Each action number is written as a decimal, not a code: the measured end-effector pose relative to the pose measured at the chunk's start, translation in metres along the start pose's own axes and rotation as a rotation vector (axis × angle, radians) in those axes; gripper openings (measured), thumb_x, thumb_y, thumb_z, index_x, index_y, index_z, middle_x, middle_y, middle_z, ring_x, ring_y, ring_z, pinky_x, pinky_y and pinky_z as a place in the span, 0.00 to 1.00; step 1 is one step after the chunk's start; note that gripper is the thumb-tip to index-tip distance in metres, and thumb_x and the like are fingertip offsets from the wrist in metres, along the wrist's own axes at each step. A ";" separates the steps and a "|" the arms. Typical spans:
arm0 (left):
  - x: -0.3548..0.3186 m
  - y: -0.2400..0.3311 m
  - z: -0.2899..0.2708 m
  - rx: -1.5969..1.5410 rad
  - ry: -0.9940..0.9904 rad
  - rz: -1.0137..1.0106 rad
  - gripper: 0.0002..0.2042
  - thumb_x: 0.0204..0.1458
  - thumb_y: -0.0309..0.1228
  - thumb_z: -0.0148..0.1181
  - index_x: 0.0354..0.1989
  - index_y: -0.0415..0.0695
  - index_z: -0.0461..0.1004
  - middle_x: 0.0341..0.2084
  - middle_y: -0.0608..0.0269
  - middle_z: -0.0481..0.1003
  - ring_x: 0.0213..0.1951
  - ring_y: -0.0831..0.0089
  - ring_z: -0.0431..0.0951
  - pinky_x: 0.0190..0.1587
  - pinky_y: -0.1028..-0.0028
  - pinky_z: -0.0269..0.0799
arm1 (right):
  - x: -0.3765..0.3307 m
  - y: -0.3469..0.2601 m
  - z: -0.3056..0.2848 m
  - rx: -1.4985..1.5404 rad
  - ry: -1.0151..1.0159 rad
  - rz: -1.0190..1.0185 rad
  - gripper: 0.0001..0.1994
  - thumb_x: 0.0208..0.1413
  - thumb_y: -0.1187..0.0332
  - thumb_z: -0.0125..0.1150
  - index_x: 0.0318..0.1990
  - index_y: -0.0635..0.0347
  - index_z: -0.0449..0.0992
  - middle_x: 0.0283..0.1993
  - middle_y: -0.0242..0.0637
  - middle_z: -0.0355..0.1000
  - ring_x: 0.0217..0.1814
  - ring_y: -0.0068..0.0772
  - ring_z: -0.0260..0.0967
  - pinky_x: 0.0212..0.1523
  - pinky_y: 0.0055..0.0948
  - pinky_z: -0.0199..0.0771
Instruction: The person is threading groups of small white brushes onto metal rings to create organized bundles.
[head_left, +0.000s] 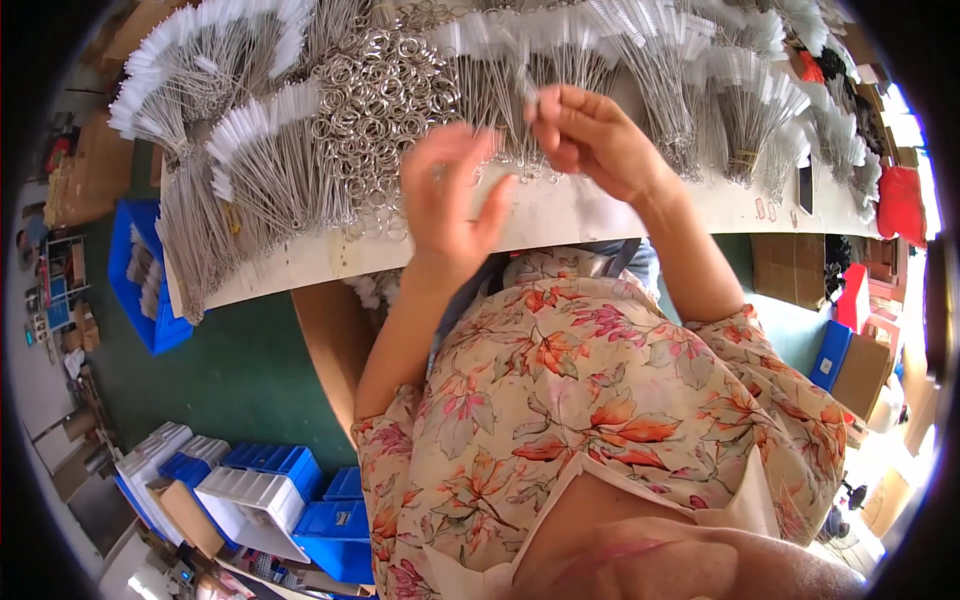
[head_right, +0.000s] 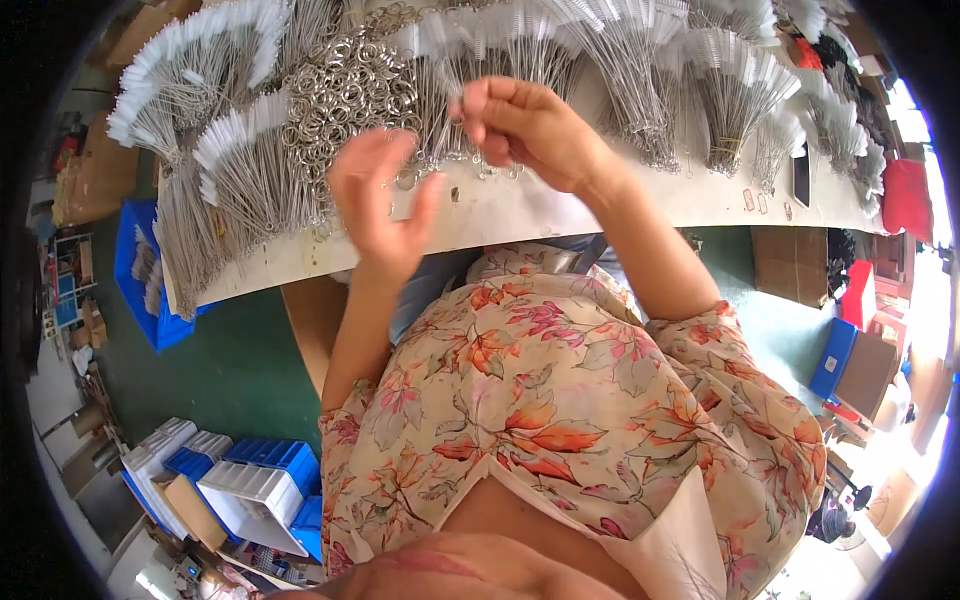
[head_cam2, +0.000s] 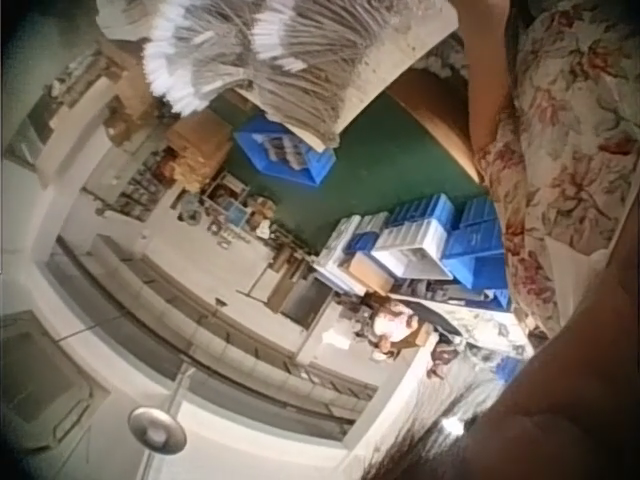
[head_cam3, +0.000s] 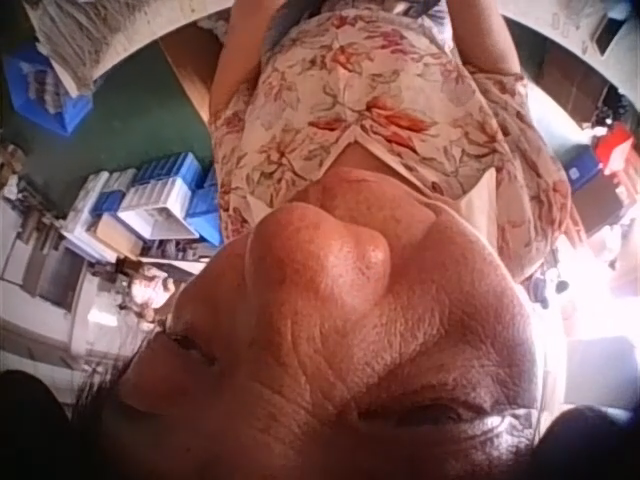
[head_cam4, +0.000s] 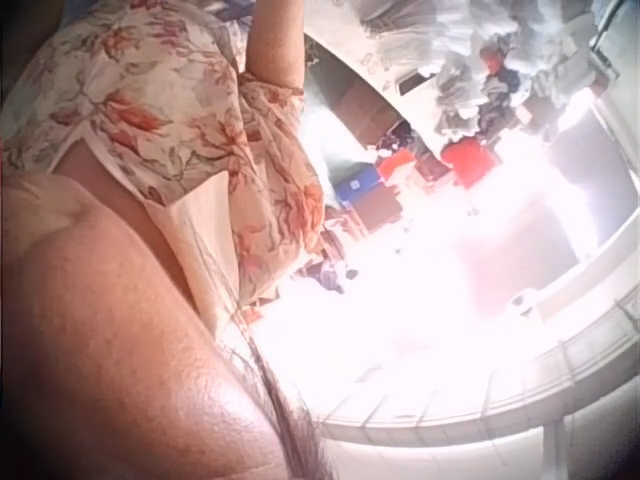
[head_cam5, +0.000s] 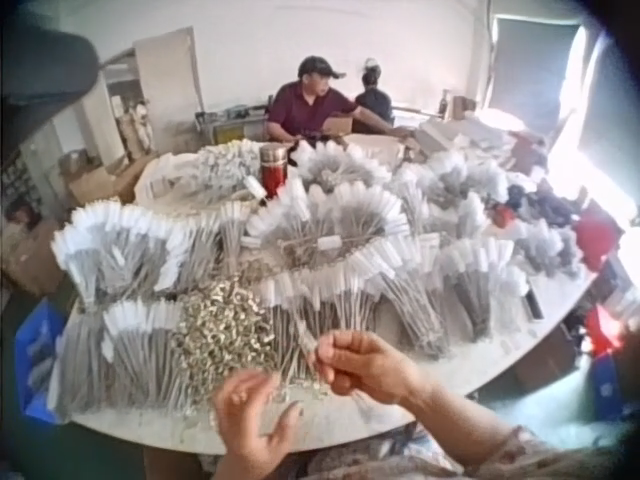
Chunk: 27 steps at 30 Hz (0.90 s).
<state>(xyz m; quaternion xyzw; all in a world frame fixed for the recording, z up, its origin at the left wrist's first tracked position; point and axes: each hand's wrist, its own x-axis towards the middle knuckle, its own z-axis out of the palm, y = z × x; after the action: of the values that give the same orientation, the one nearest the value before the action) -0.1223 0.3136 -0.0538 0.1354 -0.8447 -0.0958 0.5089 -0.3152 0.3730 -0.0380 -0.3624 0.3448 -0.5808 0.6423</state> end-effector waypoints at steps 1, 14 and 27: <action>-0.005 -0.012 -0.005 -0.146 0.069 -0.146 0.34 0.41 0.31 0.66 0.58 0.38 0.58 0.47 0.52 0.63 0.48 0.59 0.65 0.50 0.64 0.63 | -0.003 -0.005 0.007 -0.404 -0.019 0.029 0.08 0.59 0.69 0.47 0.39 0.61 0.72 0.26 0.27 0.67 0.23 0.18 0.59 0.24 0.19 0.62; -0.019 0.003 -0.020 -0.527 -0.361 -0.276 0.08 0.44 0.32 0.64 0.27 0.42 0.72 0.29 0.61 0.71 0.31 0.62 0.72 0.34 0.67 0.68 | -0.029 0.018 0.027 -0.330 -0.199 0.469 0.10 0.59 0.64 0.51 0.32 0.62 0.73 0.24 0.27 0.68 0.21 0.13 0.60 0.22 0.18 0.59; 0.041 -0.128 0.007 0.152 -0.644 0.070 0.07 0.39 0.23 0.64 0.29 0.43 0.77 0.32 0.65 0.71 0.38 0.67 0.71 0.41 0.71 0.68 | -0.059 0.045 -0.013 -1.862 0.060 0.075 0.06 0.52 0.68 0.54 0.29 0.61 0.74 0.27 0.37 0.73 0.29 0.38 0.72 0.31 0.37 0.69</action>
<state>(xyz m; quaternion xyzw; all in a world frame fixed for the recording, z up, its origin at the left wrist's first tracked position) -0.1302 0.1793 -0.0612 0.1068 -0.9710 -0.0528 0.2073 -0.3092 0.4336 -0.0819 -0.7049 0.6995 -0.0580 0.1019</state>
